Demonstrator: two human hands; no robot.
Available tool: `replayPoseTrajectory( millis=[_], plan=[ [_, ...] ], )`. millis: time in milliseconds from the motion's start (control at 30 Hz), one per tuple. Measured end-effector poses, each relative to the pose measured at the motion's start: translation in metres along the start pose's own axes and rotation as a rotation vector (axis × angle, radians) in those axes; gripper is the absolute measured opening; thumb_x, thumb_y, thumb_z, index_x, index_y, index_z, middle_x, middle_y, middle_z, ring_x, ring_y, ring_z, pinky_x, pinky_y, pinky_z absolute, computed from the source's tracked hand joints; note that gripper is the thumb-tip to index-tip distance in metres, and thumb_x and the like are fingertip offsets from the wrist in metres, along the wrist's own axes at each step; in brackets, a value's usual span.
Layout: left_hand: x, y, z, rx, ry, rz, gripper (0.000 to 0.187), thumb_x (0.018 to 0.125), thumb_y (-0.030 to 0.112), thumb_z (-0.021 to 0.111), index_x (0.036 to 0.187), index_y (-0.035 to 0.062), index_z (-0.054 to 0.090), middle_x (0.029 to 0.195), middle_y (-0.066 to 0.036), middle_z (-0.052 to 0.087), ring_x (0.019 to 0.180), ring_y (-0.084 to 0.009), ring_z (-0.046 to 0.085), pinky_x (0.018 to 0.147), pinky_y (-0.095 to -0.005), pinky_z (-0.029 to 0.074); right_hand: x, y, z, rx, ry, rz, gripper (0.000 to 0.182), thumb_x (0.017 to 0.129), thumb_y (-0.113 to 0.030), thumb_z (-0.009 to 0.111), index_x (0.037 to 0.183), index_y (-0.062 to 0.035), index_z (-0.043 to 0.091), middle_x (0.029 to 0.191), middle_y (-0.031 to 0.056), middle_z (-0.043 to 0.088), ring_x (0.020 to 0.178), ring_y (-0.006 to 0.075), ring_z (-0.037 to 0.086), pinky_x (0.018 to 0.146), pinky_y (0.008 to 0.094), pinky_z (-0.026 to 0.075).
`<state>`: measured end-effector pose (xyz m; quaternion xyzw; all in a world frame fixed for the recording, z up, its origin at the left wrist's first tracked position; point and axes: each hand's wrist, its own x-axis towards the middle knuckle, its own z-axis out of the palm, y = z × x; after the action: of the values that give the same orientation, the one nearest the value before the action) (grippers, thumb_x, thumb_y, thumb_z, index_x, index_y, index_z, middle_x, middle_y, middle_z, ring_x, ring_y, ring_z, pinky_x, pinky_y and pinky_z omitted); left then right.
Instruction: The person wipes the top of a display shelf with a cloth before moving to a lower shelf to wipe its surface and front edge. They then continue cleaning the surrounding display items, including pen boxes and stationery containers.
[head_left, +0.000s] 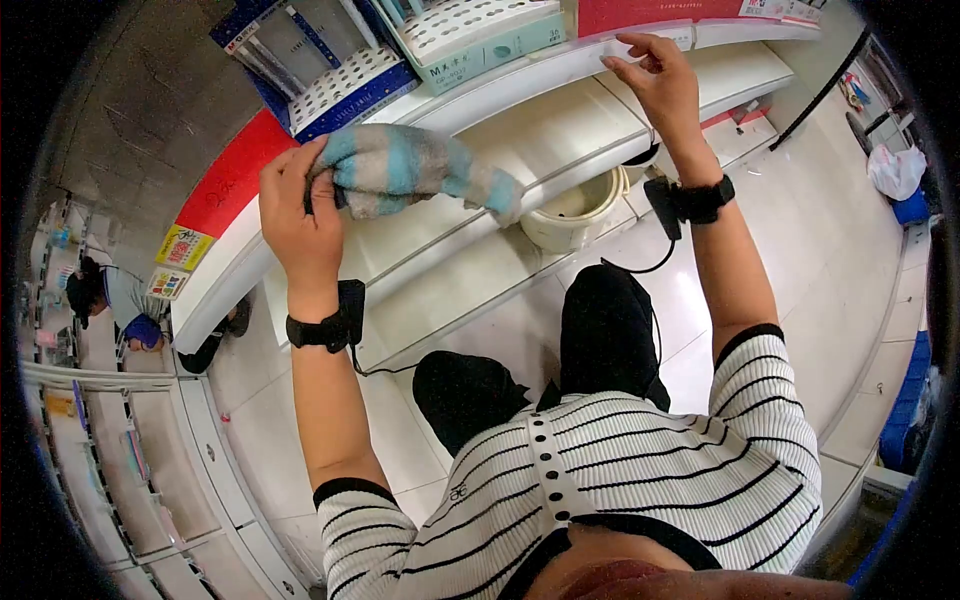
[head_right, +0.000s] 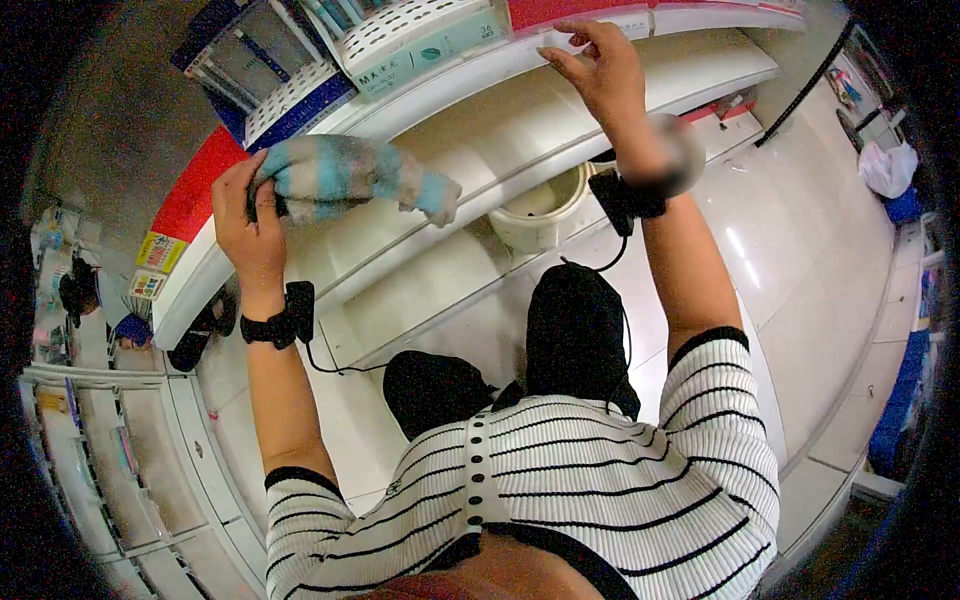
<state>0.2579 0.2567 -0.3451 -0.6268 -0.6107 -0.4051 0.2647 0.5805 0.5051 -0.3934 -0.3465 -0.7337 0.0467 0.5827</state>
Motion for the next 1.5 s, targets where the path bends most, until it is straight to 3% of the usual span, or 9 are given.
replayPoseTrajectory(
  millis=[100, 567, 667, 733, 833, 1167, 1267, 1367, 1500],
  plan=[
    [-0.001, -0.001, -0.001, -0.038, -0.007, -0.027, 0.027, 0.090, 0.009, 0.061, 0.116, 0.0090, 0.068, 0.110, -0.013, 0.064, 0.105, -0.0288, 0.061, 0.093, -0.0353, 0.047, 0.003, 0.001, 0.010, 0.073, -0.118, -0.025, 0.040, 0.076, -0.023, 0.085, 0.107, -0.0050, 0.068, 0.087, 0.0017, 0.066, 0.075, 0.0108, 0.058, 0.069, 0.0259, 0.050],
    [0.000, -0.001, 0.000, -0.032, -0.012, -0.033, 0.025, 0.092, 0.014, 0.063, 0.116, 0.0108, 0.068, 0.110, -0.012, 0.064, 0.102, -0.0281, 0.062, 0.091, -0.0349, 0.048, 0.014, 0.033, 0.012, 0.039, -0.142, 0.075, 0.020, 0.088, -0.014, 0.075, 0.104, -0.0032, 0.069, 0.084, 0.0003, 0.068, 0.079, 0.0084, 0.062, 0.074, 0.0225, 0.050],
    [-0.001, -0.004, -0.001, -0.044, -0.033, -0.049, 0.027, 0.091, 0.012, 0.062, 0.118, 0.0111, 0.067, 0.110, -0.012, 0.064, 0.102, -0.0285, 0.062, 0.091, -0.0349, 0.048, 0.016, 0.044, 0.006, 0.176, -0.266, 0.206, 0.023, 0.084, -0.015, 0.078, 0.103, -0.0052, 0.069, 0.087, 0.0018, 0.068, 0.082, 0.0127, 0.063, 0.076, 0.0266, 0.050],
    [-0.001, -0.004, -0.002, -0.052, -0.042, -0.055, 0.027, 0.091, 0.011, 0.062, 0.118, 0.0111, 0.066, 0.111, -0.012, 0.064, 0.102, -0.0283, 0.062, 0.091, -0.0351, 0.048, 0.015, 0.023, -0.003, -0.040, -0.129, -0.263, 0.027, 0.078, -0.013, 0.081, 0.102, -0.0072, 0.069, 0.096, 0.0052, 0.066, 0.090, 0.0200, 0.064, 0.080, 0.0328, 0.050],
    [0.000, -0.005, -0.002, -0.060, -0.054, -0.058, 0.028, 0.092, 0.010, 0.061, 0.119, 0.0111, 0.066, 0.111, -0.012, 0.064, 0.103, -0.0280, 0.062, 0.091, -0.0351, 0.048, 0.016, 0.011, -0.005, -0.162, -0.120, -0.413, 0.036, 0.072, -0.013, 0.083, 0.104, -0.0095, 0.068, 0.106, 0.0073, 0.064, 0.100, 0.0274, 0.060, 0.086, 0.0386, 0.048],
    [0.002, -0.004, -0.006, -0.090, -0.091, -0.087, 0.027, 0.093, 0.014, 0.061, 0.119, 0.0108, 0.065, 0.111, -0.012, 0.063, 0.104, -0.0277, 0.061, 0.093, -0.0349, 0.046, 0.000, 0.008, 0.012, -0.231, -0.084, -0.381, 0.050, 0.064, -0.020, 0.088, 0.106, -0.0092, 0.064, 0.107, 0.0086, 0.060, 0.103, 0.0305, 0.055, 0.086, 0.0397, 0.046],
    [0.002, -0.003, -0.005, -0.088, -0.089, -0.086, 0.027, 0.093, 0.014, 0.061, 0.119, 0.0107, 0.065, 0.111, -0.012, 0.063, 0.105, -0.0276, 0.061, 0.093, -0.0348, 0.046, -0.024, 0.010, 0.019, -0.129, 0.063, -0.254, 0.048, 0.070, -0.028, 0.087, 0.104, -0.0056, 0.063, 0.102, 0.0093, 0.066, 0.095, 0.0265, 0.061, 0.084, 0.0373, 0.049],
    [0.002, -0.002, -0.006, -0.085, -0.096, -0.096, 0.027, 0.093, 0.013, 0.061, 0.119, 0.0108, 0.065, 0.111, -0.012, 0.063, 0.105, -0.0274, 0.061, 0.094, -0.0346, 0.045, -0.039, 0.000, 0.022, 0.610, -0.262, 0.827, 0.046, 0.091, -0.043, 0.070, 0.106, 0.0000, 0.062, 0.112, 0.0098, 0.064, 0.097, 0.0169, 0.063, 0.086, 0.0312, 0.050],
    [0.003, -0.001, -0.006, -0.096, -0.095, -0.093, 0.027, 0.093, 0.012, 0.060, 0.119, 0.0107, 0.065, 0.112, -0.012, 0.063, 0.105, -0.0272, 0.060, 0.094, -0.0346, 0.045, -0.029, -0.018, 0.027, 1.056, -0.295, 0.943, 0.045, 0.096, -0.040, 0.062, 0.117, 0.0001, 0.056, 0.108, 0.0091, 0.064, 0.098, 0.0186, 0.065, 0.085, 0.0302, 0.051]
  ],
)
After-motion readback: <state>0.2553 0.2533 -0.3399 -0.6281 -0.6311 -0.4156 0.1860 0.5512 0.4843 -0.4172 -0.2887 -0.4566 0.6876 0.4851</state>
